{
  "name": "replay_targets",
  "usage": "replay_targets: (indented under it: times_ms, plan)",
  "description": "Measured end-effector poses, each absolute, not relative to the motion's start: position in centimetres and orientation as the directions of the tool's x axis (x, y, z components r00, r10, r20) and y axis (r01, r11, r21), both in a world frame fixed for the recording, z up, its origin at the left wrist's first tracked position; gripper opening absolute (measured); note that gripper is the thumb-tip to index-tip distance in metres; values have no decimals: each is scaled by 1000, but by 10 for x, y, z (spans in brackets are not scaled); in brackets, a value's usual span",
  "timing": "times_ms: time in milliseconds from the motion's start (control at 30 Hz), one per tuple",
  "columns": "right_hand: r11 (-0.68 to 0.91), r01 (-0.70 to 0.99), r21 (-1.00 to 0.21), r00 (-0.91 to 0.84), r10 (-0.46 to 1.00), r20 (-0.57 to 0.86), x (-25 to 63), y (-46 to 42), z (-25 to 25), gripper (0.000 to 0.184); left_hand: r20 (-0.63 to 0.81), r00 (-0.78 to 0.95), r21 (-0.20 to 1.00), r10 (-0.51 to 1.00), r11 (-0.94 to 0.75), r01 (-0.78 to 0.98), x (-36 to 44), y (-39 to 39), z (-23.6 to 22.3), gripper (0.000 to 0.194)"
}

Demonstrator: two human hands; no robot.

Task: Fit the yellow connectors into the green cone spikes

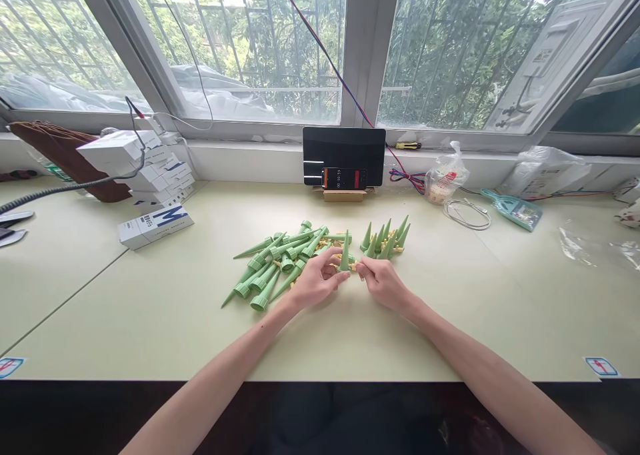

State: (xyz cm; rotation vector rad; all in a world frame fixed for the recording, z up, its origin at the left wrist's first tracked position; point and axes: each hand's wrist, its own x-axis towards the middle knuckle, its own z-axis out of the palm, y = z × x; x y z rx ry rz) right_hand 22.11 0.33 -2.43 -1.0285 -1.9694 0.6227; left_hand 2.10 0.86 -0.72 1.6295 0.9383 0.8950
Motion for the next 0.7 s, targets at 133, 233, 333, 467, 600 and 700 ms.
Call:
replay_targets:
  times_ms: [133,233,333,467,600,700]
  plan:
    - [540,445,-714,-346,839,420,221,3,-23,40,137,421,954,897,-233,187,22,7,-7,44]
    - [535,457,-711,-345,843,413,221,2,-23,41,155,424,937,892,-269,222,22,6,-7,41]
    - [523,478,-705,-344,850,398,221,3,-24,42,167,427,922,888,-294,250,22,6,-7,39]
    - [502,505,-702,-342,863,372,221,3,-25,41,191,425,904,885,-327,274,22,8,-9,37]
    - [486,521,-702,-331,873,359,220,3,-25,41,224,420,876,880,-371,309,21,9,-13,36]
    - [481,517,-708,-319,876,362,220,3,-24,42,250,404,860,880,-393,324,22,9,-13,36]
